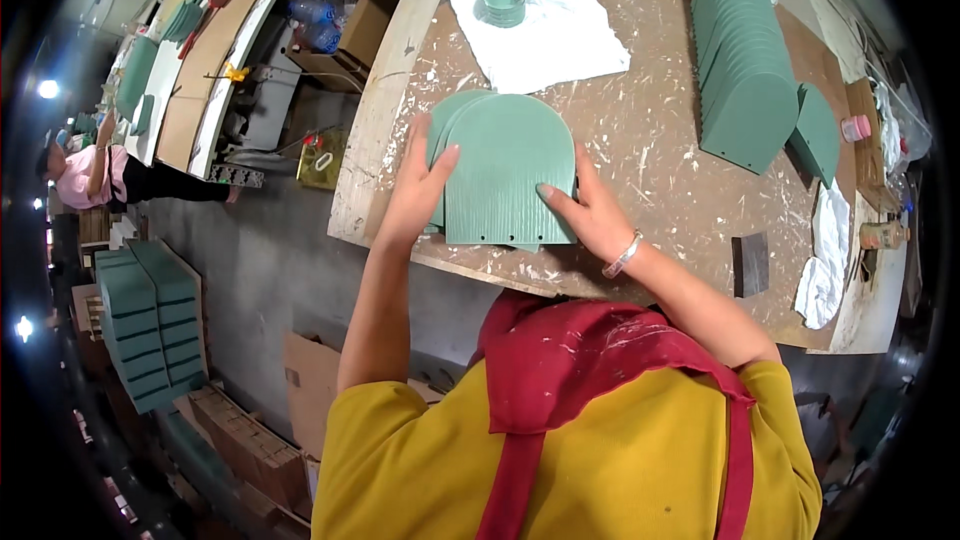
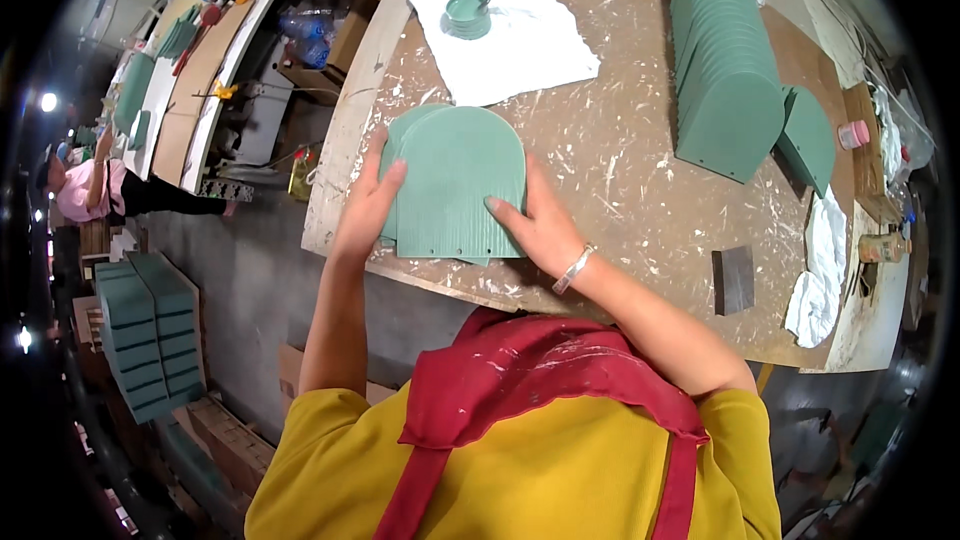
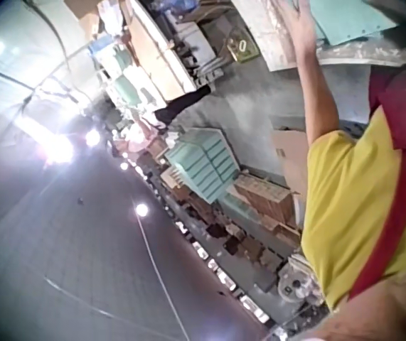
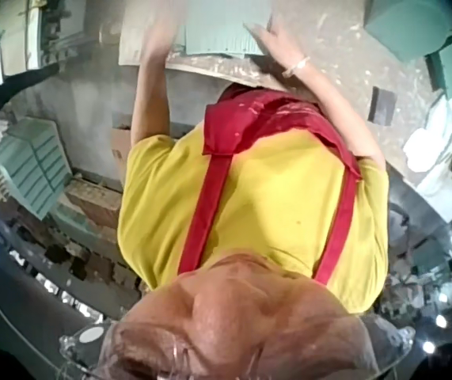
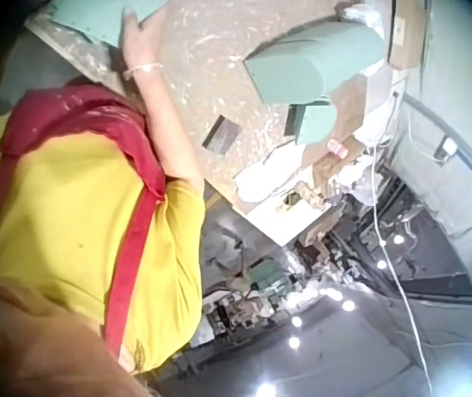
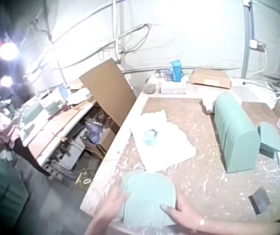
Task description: The worker is using a sanding block to smooth the surface of curved green wooden panels on a workbench.
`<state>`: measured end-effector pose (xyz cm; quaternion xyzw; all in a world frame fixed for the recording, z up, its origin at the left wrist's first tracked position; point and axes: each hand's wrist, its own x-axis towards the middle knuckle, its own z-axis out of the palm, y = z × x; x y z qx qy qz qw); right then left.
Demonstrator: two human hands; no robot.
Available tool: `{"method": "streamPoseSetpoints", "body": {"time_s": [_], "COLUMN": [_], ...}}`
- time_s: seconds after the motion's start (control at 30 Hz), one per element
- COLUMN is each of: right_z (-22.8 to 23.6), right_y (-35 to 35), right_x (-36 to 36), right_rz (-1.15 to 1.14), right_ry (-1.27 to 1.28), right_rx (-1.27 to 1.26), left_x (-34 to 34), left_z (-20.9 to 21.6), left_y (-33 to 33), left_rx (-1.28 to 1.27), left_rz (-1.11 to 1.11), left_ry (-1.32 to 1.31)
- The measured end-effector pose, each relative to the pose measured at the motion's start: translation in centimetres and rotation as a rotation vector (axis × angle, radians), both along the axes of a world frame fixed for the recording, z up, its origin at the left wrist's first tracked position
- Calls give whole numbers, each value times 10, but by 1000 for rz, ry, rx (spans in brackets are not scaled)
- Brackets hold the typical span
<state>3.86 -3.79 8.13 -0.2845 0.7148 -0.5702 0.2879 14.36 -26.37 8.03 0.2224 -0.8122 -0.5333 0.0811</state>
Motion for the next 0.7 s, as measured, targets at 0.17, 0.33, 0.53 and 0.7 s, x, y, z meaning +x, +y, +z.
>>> {"method": "streamPoseSetpoints", "body": {"time_s": [0.17,0.33,0.53,0.7], "right_z": [-28,-28,-21,-45], "right_y": [-36,-54,-47,-57], "right_x": [22,22,16,31], "right_rz": [-217,-225,-132,-280], "right_ry": [-60,170,269,397], "right_rx": [-99,-81,127,155], "left_x": [-5,-20,-27,-12], "left_z": [-9,15,-27,-8], "left_y": [-2,-9,-57,-25], "left_rx": [-233,-439,-519,466], "left_rz": [-42,61,13,175], "left_ry": [-4,-73,-39,86]}}
